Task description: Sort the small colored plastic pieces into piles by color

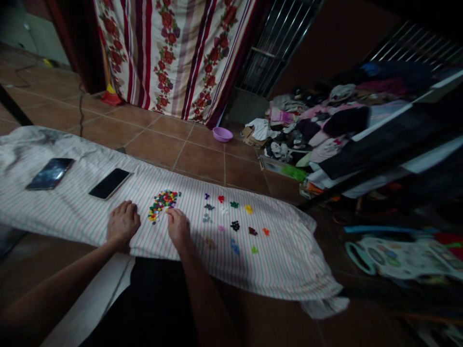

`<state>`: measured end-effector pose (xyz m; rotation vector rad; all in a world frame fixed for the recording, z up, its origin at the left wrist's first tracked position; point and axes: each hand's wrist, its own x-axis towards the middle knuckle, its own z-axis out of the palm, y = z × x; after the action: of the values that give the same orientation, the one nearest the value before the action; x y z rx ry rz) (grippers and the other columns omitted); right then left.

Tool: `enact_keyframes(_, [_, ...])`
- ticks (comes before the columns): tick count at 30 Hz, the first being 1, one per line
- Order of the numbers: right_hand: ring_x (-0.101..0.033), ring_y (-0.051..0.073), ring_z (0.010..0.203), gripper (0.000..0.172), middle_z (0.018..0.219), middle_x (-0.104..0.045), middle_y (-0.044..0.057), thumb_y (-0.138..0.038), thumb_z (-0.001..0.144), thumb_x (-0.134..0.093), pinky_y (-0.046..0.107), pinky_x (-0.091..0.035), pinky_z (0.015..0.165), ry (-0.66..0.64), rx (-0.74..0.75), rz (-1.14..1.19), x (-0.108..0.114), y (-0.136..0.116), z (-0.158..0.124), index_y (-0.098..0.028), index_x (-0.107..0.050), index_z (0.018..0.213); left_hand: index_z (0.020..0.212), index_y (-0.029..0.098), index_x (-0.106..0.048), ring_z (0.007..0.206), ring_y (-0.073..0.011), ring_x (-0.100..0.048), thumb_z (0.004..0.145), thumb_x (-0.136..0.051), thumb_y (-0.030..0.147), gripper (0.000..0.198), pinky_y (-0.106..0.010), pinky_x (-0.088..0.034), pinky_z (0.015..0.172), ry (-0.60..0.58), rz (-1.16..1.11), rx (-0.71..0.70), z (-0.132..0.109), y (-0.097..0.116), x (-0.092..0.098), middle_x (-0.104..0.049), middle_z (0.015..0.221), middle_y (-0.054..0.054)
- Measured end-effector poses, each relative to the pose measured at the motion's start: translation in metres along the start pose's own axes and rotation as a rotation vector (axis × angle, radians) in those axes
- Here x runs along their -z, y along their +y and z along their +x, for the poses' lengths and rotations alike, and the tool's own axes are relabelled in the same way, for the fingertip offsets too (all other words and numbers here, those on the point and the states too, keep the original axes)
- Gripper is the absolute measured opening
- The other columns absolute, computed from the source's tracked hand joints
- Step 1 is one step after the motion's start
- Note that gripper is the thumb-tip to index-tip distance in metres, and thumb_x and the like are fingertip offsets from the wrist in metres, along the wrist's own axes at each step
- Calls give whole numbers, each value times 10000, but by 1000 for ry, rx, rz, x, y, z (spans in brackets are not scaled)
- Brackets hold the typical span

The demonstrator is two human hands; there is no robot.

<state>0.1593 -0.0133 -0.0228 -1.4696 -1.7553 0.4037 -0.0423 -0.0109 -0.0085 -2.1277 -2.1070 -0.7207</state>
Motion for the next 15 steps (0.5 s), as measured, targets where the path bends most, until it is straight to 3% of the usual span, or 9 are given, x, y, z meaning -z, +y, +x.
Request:
enact_keyframes(5, [-574, 210, 1224, 357, 1302, -654, 76, -159, 936, -461, 389, -453, 1084, -46, 97, -90, -16, -22, 1, -219, -690, 1204, 1094, 130, -629, 1271, -314, -516, 876, -420, 221, 316, -454, -387, 1038, 0, -4, -6, 1, -1, -2, -620, 1304, -182])
enact_keyframes(9, [-330, 270, 1444, 379, 1477, -520, 55, -230, 958, -520, 492, -342, 1159, -158, 257, -219, -14, -36, -15, -251, -617, 1324, 1114, 134, -627, 1272, -310, -525, 871, -436, 218, 320, -456, -381, 1049, 10, -15, -16, 1, -2, -2, -621, 1307, -178])
enact_keyframes(12, [-163, 323, 1508, 426, 1546, -436, 19, -260, 946, -572, 574, -255, 1178, -247, 349, -321, -17, -39, -19, -299, -568, 1370, 1128, 128, -625, 1284, -313, -519, 878, -430, 218, 330, -457, -381, 1055, 8, -30, -18, 1, -3, -3, -611, 1324, -183])
enact_keyframes(15, [-121, 352, 1514, 433, 1543, -441, 9, -268, 947, -581, 620, -205, 1176, -271, 376, -367, -21, -33, -10, -318, -555, 1376, 1136, 111, -623, 1285, -319, -517, 885, -418, 213, 340, -458, -380, 1058, 8, -24, -27, 0, -4, -5, -608, 1325, -197])
